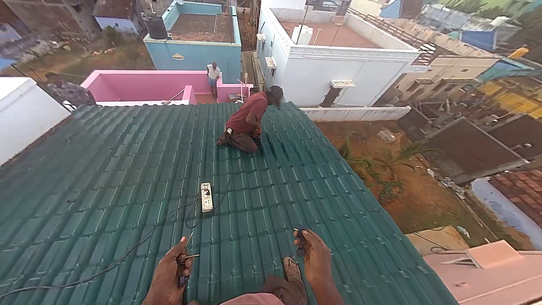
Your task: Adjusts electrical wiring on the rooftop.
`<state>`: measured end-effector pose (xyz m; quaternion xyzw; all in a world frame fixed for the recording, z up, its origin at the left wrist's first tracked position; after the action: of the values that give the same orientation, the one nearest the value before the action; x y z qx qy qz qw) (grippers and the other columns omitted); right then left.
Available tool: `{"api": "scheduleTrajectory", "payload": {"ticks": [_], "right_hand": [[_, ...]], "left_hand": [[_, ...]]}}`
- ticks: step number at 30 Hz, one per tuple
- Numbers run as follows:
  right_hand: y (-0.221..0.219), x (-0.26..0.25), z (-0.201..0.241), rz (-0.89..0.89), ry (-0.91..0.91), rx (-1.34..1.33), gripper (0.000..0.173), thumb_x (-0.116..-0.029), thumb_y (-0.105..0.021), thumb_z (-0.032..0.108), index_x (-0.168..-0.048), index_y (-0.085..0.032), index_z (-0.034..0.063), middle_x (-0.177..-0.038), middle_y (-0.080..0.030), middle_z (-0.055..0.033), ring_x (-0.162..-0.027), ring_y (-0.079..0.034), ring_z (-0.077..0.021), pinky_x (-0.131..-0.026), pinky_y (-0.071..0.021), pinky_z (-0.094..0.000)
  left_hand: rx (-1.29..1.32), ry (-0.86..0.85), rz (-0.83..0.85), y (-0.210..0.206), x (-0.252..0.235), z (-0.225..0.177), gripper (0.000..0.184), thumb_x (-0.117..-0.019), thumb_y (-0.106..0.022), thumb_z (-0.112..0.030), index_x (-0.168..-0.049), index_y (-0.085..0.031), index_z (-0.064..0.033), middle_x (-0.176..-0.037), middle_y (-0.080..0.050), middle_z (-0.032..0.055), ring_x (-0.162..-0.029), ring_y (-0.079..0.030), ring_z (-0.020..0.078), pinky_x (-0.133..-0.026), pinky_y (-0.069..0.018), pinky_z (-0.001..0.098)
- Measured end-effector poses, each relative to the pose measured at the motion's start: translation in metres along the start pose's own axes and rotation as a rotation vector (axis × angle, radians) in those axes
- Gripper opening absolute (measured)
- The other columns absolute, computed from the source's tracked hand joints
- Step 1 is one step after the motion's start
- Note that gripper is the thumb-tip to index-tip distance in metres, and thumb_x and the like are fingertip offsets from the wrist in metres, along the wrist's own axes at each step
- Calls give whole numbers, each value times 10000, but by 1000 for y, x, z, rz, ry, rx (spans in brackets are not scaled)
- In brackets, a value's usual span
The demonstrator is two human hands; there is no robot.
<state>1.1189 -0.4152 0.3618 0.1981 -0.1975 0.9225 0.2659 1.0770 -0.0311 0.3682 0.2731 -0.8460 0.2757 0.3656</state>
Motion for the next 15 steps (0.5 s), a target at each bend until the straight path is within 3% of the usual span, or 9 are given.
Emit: {"api": "scheduleTrajectory", "payload": {"ticks": [15], "right_hand": [[-2, 5, -1, 18, 3, 21, 226, -1053, -506, 43, -1134, -661, -101, -884, -740, -201, -662, -695, -203, -579, -564, -269]], "left_hand": [[18, -8, 7, 7, 10, 8, 380, -1101, -461, -336, -813, -514, -95, -559, -528, 22, -408, -520, 104, -371, -449, 223]]}}
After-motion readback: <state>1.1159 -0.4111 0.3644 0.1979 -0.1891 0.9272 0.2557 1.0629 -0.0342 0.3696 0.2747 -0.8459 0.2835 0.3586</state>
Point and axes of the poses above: each hand's wrist, its own x-axis away from the middle knuckle, its own y-axis out of the back of the hand, z = x × y, the point moved 3 cm from there along -x, towards the middle knuckle
